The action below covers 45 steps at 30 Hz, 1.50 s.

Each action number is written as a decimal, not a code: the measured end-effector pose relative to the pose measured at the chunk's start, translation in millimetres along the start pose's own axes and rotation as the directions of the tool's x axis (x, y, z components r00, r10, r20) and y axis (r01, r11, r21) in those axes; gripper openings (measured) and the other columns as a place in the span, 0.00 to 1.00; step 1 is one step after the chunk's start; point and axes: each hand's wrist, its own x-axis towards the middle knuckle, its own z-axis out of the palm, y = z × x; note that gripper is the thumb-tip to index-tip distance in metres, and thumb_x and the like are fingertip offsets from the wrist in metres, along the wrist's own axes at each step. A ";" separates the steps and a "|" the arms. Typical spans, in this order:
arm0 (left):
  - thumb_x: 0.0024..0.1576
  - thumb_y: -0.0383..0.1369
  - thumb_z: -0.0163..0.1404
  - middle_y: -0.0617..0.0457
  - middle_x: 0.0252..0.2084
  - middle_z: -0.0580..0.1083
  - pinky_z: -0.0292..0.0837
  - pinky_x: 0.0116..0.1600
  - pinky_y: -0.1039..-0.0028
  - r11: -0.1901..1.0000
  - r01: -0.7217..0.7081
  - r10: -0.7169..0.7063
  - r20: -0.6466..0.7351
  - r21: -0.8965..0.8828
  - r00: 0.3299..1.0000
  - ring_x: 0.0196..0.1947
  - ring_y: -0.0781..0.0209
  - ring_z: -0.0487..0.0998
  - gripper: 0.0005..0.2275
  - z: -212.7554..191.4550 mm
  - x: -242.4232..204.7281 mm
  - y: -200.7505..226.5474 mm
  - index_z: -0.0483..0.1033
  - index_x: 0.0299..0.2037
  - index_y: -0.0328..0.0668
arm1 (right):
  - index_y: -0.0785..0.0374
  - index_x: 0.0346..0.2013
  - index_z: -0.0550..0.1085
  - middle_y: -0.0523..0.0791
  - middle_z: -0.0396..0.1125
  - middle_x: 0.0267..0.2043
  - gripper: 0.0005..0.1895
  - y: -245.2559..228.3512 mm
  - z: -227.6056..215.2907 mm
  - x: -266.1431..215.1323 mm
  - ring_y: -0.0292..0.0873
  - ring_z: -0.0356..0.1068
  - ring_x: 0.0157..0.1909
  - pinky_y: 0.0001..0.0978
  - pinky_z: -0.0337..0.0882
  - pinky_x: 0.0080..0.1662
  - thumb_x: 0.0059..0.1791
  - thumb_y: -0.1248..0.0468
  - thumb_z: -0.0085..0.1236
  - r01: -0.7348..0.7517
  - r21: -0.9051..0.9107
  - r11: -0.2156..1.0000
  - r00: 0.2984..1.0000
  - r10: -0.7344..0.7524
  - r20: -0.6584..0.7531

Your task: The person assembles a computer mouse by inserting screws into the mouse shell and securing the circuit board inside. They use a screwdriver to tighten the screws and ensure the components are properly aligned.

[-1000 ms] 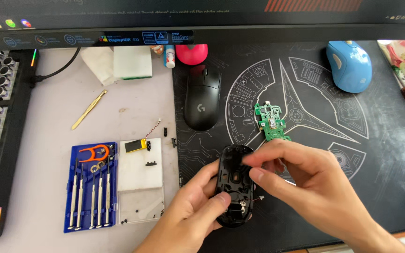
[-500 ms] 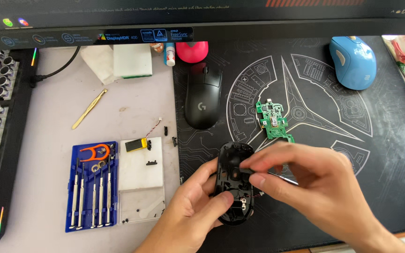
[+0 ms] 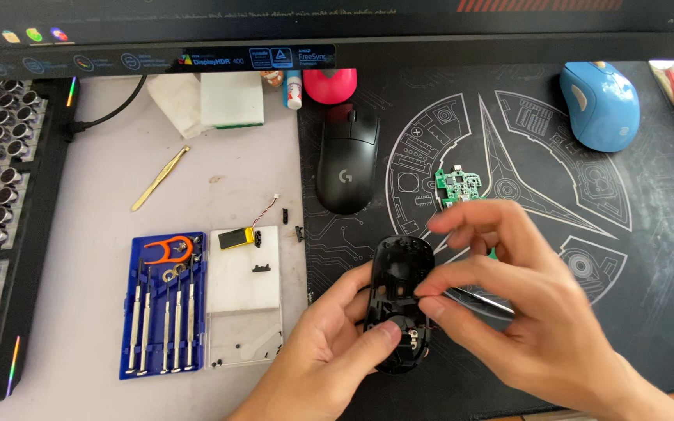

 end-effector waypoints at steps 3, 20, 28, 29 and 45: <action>0.61 0.30 0.47 0.48 0.66 0.72 0.61 0.70 0.75 0.988 -0.135 0.127 0.103 0.079 0.987 0.67 0.66 0.69 0.26 2.7 -2.2 2.0 0.59 0.71 0.39 | 0.53 0.34 0.80 0.49 0.62 0.63 0.03 -0.1 3.7 2.1 0.45 0.66 0.58 0.37 0.68 0.56 0.47 0.61 0.61 -0.055 0.088 0.995 0.997 0.050 0.055; 0.62 0.26 0.42 0.50 0.68 0.70 0.57 0.71 0.77 0.985 -0.117 0.098 0.152 0.128 0.984 0.68 0.69 0.67 0.26 6.9 -2.3 5.3 0.56 0.73 0.38 | 0.56 0.36 0.81 0.51 0.66 0.57 0.05 1.8 16.6 0.9 0.45 0.69 0.52 0.30 0.73 0.50 0.46 0.65 0.65 0.061 -0.050 0.997 0.993 -0.066 -0.097; 0.62 0.25 0.41 0.48 0.70 0.68 0.56 0.72 0.76 0.981 -0.132 0.110 0.157 0.143 0.982 0.71 0.67 0.65 0.26 7.7 -2.4 7.5 0.56 0.73 0.37 | 0.56 0.35 0.81 0.49 0.68 0.55 0.04 -0.8 19.3 0.0 0.43 0.70 0.51 0.30 0.74 0.51 0.46 0.66 0.65 0.029 -0.018 0.999 0.995 -0.030 -0.091; 0.62 0.25 0.41 0.48 0.70 0.69 0.56 0.72 0.76 0.980 -0.134 0.112 0.148 0.146 0.983 0.70 0.67 0.65 0.26 7.8 -2.4 7.3 0.56 0.73 0.38 | 0.56 0.35 0.81 0.49 0.68 0.55 0.04 -0.7 19.4 0.0 0.42 0.70 0.50 0.29 0.74 0.50 0.46 0.66 0.65 0.026 -0.015 1.000 0.995 -0.028 -0.092; 0.65 0.29 0.44 0.52 0.44 0.80 0.70 0.46 0.81 0.996 -0.036 0.038 -0.028 0.086 0.999 0.36 0.74 0.73 0.17 0.3 -3.2 -5.2 0.71 0.63 0.40 | 0.59 0.36 0.81 0.50 0.71 0.51 0.05 -1.8 19.2 -1.3 0.41 0.75 0.48 0.29 0.75 0.54 0.46 0.66 0.63 0.024 0.065 0.998 0.996 -0.018 -0.090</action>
